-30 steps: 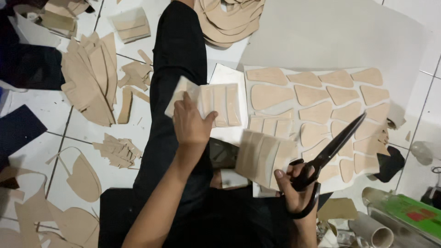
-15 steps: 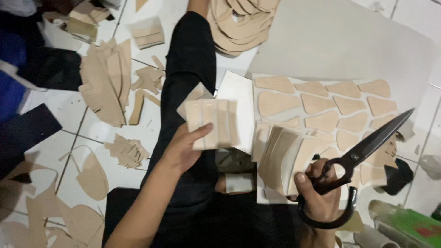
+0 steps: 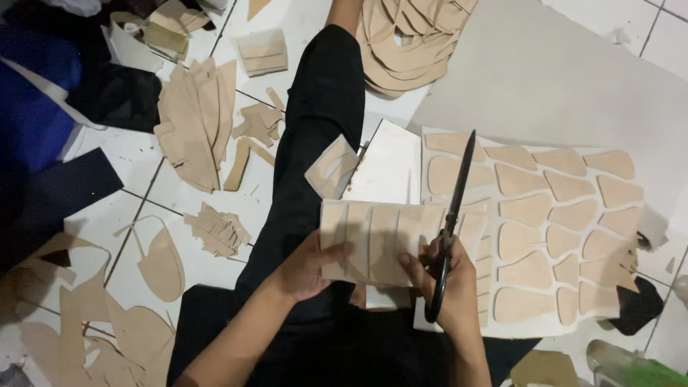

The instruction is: The person sits on the floor and uses scissors to cut small, curved pieces from a large sheet of beige material. They repeatedly cut individual pieces and place them into a pile on the floor.

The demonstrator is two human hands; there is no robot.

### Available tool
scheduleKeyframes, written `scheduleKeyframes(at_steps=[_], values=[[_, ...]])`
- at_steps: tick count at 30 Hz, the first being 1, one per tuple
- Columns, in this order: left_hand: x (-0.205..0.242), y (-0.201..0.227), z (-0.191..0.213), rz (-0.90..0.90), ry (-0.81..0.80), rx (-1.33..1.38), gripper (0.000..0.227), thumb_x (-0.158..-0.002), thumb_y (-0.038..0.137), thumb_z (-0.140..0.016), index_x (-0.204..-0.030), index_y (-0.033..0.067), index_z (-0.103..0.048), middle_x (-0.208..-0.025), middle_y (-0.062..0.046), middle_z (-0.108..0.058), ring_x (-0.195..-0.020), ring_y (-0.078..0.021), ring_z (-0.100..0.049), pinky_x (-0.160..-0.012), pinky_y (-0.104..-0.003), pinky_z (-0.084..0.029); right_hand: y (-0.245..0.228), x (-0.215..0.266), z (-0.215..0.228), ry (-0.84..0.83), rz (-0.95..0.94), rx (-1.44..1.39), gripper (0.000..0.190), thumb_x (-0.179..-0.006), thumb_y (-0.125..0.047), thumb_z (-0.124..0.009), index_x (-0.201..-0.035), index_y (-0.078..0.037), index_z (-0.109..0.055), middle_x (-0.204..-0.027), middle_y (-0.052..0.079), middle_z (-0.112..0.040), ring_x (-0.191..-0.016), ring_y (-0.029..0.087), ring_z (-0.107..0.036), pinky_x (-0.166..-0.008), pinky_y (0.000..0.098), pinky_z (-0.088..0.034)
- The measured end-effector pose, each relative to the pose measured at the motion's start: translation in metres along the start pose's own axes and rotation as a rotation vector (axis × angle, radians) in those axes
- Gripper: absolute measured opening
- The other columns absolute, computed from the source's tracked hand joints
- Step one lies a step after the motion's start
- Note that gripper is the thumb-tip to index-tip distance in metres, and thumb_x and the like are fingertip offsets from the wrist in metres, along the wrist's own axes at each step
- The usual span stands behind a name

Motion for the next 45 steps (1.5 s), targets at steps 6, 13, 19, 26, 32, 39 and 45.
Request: scheduleKeyframes(at_steps=[6,13,19,26,32,39,45], values=[[-0.020,0.091,0.029,-0.139,0.509,-0.111,0.063,-0.070,0.004,-0.064,-0.131,0.0013,-0.050,-0.125,-0.018,-0.060,-0.107,-0.0318,-0.060,-0.090,-0.043,-0.049,-0.017,-0.001,0.008,-0.014,0.096,-0.119,0.027,-0.081,-0.009,-0.066,-0.081,-0.008,-0.039,-0.099,0.020,-0.075,-0.057,0.018,-0.064,-0.034,0.0236,-0.043],[-0.030,0.237,0.035,-0.601,0.476,0.019,0.036,-0.078,0.001,-0.064,-0.113,-0.0022,-0.059,-0.109,-0.018,-0.067,-0.094,-0.0334,-0.068,-0.071,-0.040,-0.060,0.017,0.008,0.052,0.135,0.000,-0.117,0.031,-0.085,-0.013,-0.062,-0.080,-0.010,-0.031,-0.096,0.025,-0.072,-0.053,0.020,-0.057,-0.037,0.0267,-0.039],[-0.076,0.308,0.059,-0.741,0.369,0.029,0.031,-0.079,-0.001,-0.066,-0.109,-0.0071,-0.060,-0.104,-0.025,-0.069,-0.089,-0.0374,-0.070,-0.064,-0.044,-0.060,0.043,0.021,0.063,0.184,-0.097,-0.106,0.028,-0.087,-0.009,-0.059,-0.079,-0.009,-0.032,-0.095,0.026,-0.072,-0.053,0.021,-0.056,-0.037,0.0284,-0.038],[-0.132,0.247,0.214,-0.352,0.911,-0.175,0.007,-0.094,0.016,-0.056,-0.095,0.0118,-0.051,-0.065,-0.003,-0.047,-0.047,-0.0131,-0.048,-0.038,-0.024,-0.043,0.057,0.030,0.057,0.232,-0.216,-0.172,0.029,-0.085,-0.007,-0.063,-0.079,-0.008,-0.034,-0.090,0.025,-0.074,-0.057,0.022,-0.055,-0.042,0.0287,-0.033],[-0.056,0.144,0.000,-0.244,0.771,-1.616,0.066,-0.070,0.047,-0.077,-0.121,0.0117,-0.054,-0.121,-0.011,-0.048,-0.120,-0.0254,-0.046,-0.100,-0.035,-0.038,0.081,0.024,0.068,0.226,-0.242,-0.063,0.025,-0.089,-0.008,-0.063,-0.079,-0.002,-0.042,-0.065,0.025,-0.064,-0.049,0.026,-0.054,-0.040,0.0341,-0.042],[-0.066,0.114,0.006,-0.353,0.535,-1.995,0.024,-0.083,0.010,-0.065,-0.102,0.0008,-0.052,-0.100,-0.021,-0.056,-0.094,-0.0422,-0.055,-0.077,-0.051,-0.043,0.074,0.031,0.068,0.242,-0.150,-0.239,0.029,-0.084,-0.009,-0.064,-0.080,-0.011,-0.036,-0.087,0.023,-0.073,-0.050,0.017,-0.056,-0.036,0.0233,-0.031],[-0.030,0.169,0.027,-0.343,0.778,-0.976,0.034,-0.088,0.021,-0.059,-0.118,0.0063,-0.055,-0.114,-0.009,-0.067,-0.096,-0.0163,-0.065,-0.083,-0.027,-0.052,0.089,0.042,0.078,0.299,-0.161,-0.179,0.027,-0.087,-0.007,-0.061,-0.081,-0.009,-0.035,-0.082,0.020,-0.073,-0.049,0.017,-0.054,-0.037,0.0245,-0.035]])
Point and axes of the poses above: each hand's wrist, its own x-axis away from the middle knuckle, its own z-axis out of the back of the hand, y = z × x, the point moved 5 cm from there along -x, towards the middle knuckle
